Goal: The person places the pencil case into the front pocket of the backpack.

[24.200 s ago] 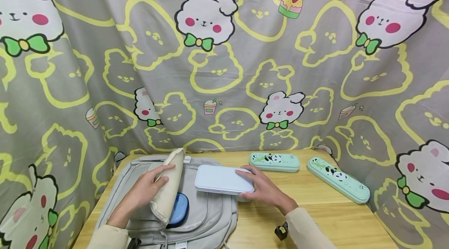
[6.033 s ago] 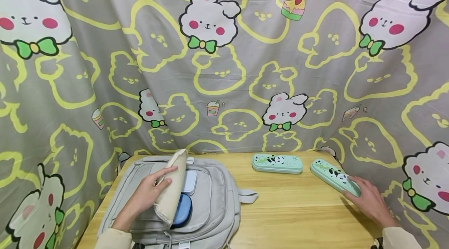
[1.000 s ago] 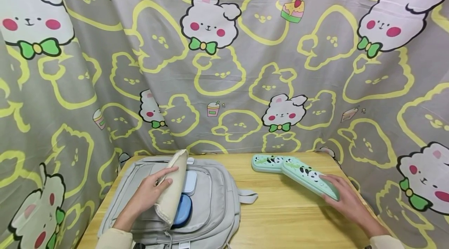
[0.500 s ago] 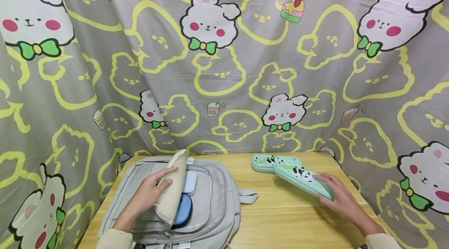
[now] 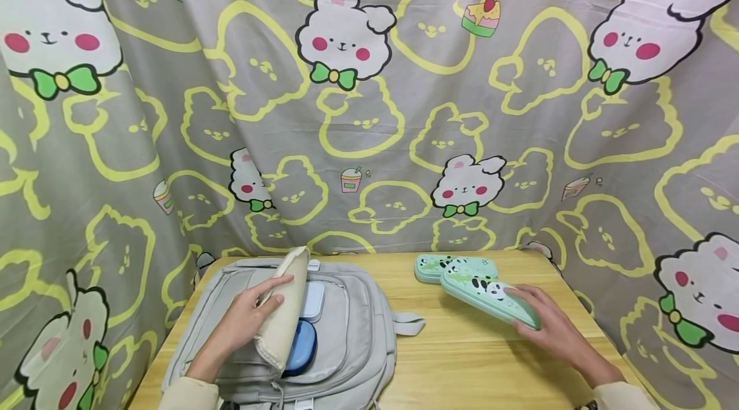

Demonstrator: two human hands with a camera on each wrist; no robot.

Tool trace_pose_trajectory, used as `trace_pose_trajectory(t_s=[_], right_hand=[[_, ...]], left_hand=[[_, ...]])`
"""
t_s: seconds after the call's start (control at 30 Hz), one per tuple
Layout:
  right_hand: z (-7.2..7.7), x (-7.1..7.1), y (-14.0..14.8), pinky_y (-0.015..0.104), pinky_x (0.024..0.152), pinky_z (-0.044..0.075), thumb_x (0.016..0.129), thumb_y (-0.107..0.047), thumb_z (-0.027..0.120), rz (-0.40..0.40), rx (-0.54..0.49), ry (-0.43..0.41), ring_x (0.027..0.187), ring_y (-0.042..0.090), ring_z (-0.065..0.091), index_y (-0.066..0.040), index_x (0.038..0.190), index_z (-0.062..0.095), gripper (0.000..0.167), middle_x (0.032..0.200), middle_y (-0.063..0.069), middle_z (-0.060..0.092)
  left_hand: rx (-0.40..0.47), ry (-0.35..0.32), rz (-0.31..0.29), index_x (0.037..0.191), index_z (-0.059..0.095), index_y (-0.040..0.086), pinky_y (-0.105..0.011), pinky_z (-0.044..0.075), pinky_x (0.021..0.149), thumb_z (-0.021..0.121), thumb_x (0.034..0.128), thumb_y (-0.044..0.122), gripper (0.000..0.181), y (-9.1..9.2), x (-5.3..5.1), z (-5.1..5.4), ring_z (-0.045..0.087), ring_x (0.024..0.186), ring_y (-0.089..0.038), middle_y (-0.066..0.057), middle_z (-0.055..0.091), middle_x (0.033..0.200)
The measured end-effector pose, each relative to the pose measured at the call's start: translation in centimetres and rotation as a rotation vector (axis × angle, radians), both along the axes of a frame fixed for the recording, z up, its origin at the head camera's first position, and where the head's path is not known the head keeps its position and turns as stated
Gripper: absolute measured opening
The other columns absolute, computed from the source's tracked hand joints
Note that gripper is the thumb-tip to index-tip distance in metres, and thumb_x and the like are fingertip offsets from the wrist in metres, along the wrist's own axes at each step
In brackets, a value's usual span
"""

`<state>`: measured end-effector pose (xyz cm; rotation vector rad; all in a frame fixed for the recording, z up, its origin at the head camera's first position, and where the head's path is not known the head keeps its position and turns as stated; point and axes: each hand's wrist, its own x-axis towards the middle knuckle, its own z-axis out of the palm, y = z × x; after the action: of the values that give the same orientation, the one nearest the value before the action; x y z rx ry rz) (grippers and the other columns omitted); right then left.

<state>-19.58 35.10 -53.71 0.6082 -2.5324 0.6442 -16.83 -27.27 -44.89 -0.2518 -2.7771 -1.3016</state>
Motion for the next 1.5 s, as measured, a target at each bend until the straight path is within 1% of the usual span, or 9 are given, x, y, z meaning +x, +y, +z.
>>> trace_pose_trajectory(t_s=[0.03,0.07,0.2,0.27,0.57,0.83,1.03,1.3,1.5], right_hand=[[0.1,0.0,-0.1,0.045,0.096,0.048,0.081,-0.013,0.094,0.002,0.000,-0.004,0.128,0.017,0.053,-0.020,0.150,0.066,0.074,0.145,0.012,0.063],[0.1,0.0,-0.2,0.043,0.097,0.048,0.081,-0.013,0.094,0.006,-0.002,-0.005,0.128,0.017,0.053,-0.020,0.150,0.066,0.074,0.145,0.012,0.063],[0.4,-0.1,-0.6,0.026,0.099,0.042,0.081,-0.012,0.094,0.026,-0.003,0.011,0.128,0.013,0.053,-0.019,0.150,0.066,0.074,0.144,0.011,0.064],[0.5,-0.2,-0.8,0.021,0.098,0.039,0.081,-0.012,0.094,0.036,-0.001,0.019,0.128,0.011,0.052,-0.019,0.149,0.067,0.074,0.144,0.011,0.064],[1.1,-0.2,-1.9,0.024,0.104,0.038,0.081,-0.013,0.092,0.056,0.004,0.014,0.129,0.021,0.055,-0.019,0.148,0.067,0.072,0.145,0.012,0.064],[1.2,-0.4,-2.9,0.037,0.106,0.043,0.082,-0.013,0.092,0.068,0.020,0.002,0.131,0.027,0.057,-0.022,0.148,0.067,0.072,0.147,0.010,0.063],[1.3,-0.6,-3.8,0.041,0.106,0.045,0.082,-0.014,0.092,0.081,0.029,-0.007,0.132,0.029,0.057,-0.023,0.148,0.067,0.071,0.147,0.010,0.063],[1.2,-0.9,-4.8,0.072,0.102,0.051,0.083,-0.013,0.090,0.137,0.027,-0.012,0.133,0.039,0.057,-0.020,0.149,0.066,0.070,0.149,0.016,0.062],[1.1,-1.1,-5.7,0.075,0.100,0.052,0.084,-0.012,0.089,0.169,0.015,-0.021,0.134,0.043,0.058,-0.020,0.150,0.066,0.070,0.150,0.018,0.061]], left_hand=[[0.000,0.001,0.001,0.154,0.065,0.022,-0.065,0.044,0.119,0.064,0.1116,0.019,0.042,0.0,0.0,0.0,0.044,0.156,-0.043,-0.016,0.054,0.165],[0.000,0.000,0.003,0.154,0.065,0.022,-0.065,0.044,0.119,0.064,0.1116,0.019,0.042,0.0,0.0,0.0,0.044,0.156,-0.044,-0.016,0.054,0.165],[0.000,-0.006,0.007,0.154,0.065,0.022,-0.065,0.044,0.119,0.063,0.1117,0.020,0.042,0.0,0.0,0.0,0.044,0.156,-0.043,-0.016,0.054,0.165],[0.001,-0.007,0.007,0.154,0.065,0.022,-0.065,0.044,0.119,0.063,0.1117,0.020,0.043,0.0,0.1,0.0,0.043,0.157,-0.043,-0.016,0.054,0.165],[0.001,0.012,0.001,0.153,0.066,0.022,-0.067,0.043,0.120,0.063,0.1116,0.019,0.042,-0.2,0.0,-0.1,0.043,0.157,-0.044,-0.017,0.054,0.165],[0.008,0.017,-0.004,0.154,0.065,0.021,-0.068,0.042,0.120,0.063,0.1117,0.019,0.042,-0.1,0.1,-0.1,0.043,0.157,-0.045,-0.017,0.054,0.165],[0.007,0.017,-0.005,0.154,0.065,0.021,-0.067,0.042,0.120,0.063,0.1118,0.019,0.042,-0.1,0.0,-0.2,0.043,0.157,-0.044,-0.016,0.054,0.165],[0.022,0.008,-0.004,0.153,0.066,0.022,-0.067,0.042,0.121,0.064,0.1113,0.020,0.042,0.0,0.0,-0.3,0.042,0.157,-0.043,-0.015,0.055,0.164],[0.028,0.015,-0.006,0.153,0.066,0.022,-0.066,0.042,0.121,0.065,0.1110,0.020,0.042,0.0,-0.1,-0.3,0.042,0.157,-0.043,-0.013,0.057,0.163]])
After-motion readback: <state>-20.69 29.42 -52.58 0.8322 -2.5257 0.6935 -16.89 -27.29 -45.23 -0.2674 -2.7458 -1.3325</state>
